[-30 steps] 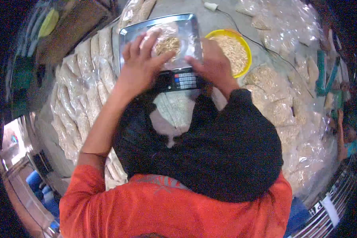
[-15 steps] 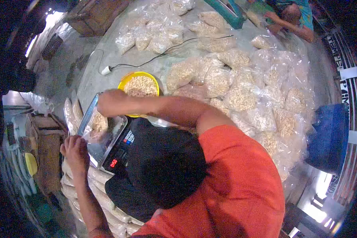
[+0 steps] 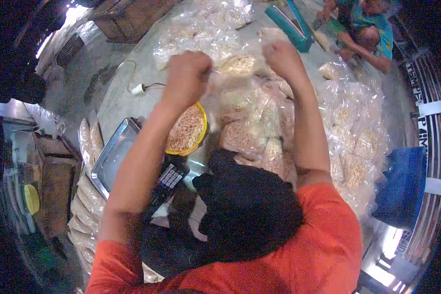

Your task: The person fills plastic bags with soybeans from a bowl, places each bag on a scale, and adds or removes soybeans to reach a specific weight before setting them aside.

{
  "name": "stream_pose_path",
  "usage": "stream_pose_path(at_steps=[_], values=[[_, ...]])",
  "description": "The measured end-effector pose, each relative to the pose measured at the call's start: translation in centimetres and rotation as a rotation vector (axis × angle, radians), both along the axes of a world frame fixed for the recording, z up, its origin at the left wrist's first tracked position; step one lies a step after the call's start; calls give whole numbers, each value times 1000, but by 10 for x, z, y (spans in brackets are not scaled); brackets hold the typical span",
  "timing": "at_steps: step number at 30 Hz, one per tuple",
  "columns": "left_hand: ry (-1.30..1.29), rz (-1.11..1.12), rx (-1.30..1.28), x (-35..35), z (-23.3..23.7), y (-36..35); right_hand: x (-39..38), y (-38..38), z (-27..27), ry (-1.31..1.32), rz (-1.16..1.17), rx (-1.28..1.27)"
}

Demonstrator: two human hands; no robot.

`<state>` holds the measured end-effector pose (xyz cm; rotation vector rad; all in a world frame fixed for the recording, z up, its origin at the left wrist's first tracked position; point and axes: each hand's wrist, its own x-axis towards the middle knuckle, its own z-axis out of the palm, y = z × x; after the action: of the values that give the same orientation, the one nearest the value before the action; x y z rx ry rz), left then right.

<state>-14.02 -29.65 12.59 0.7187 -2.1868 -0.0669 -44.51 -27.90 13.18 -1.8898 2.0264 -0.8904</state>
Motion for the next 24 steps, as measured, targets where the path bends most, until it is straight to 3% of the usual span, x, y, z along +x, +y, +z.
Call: stream_pose_path(at_steps=[3, 5, 6, 8, 9, 10, 12, 14, 16, 18, 20, 22, 24], values=[[-141, 66, 43, -38, -52, -20, -22, 5, -55, 114, -100, 14], [-182, 93, 62, -56, -89, -24, -34, 10, -83, 57, -156, 262], [-267, 123, 79, -63, -109, -24, -53, 10, -111, 64, -153, 268], [-346, 167, 108, -72, -137, -16, -89, 6, -158, 551, 50, 321], [-335, 120, 168, -74, -148, -3, -62, 7, -129, 564, -43, 517], [-328, 70, 228, -74, -155, 11, -35, -5, -100, 562, -33, 521], [-261, -5, 443, -73, -152, 38, 15, -27, -70, 373, -128, 214], [-27, -82, 497, -61, -157, 72, 49, -87, -86, 236, 15, 77], [40, -66, 550, -37, -143, 111, 68, -169, -146, 279, -47, 404], [60, -297, 751, 1, -144, 127, 96, -205, -179, 226, -102, 441], [910, -244, 1741, 33, -142, 181, 109, -213, -199, 252, -121, 293], [176, 103, 1476, 82, -106, 188, 110, -215, -214, 262, -160, 147], [257, 114, 1332, 111, -106, 217, 105, -222, -220, 209, -188, 92]])
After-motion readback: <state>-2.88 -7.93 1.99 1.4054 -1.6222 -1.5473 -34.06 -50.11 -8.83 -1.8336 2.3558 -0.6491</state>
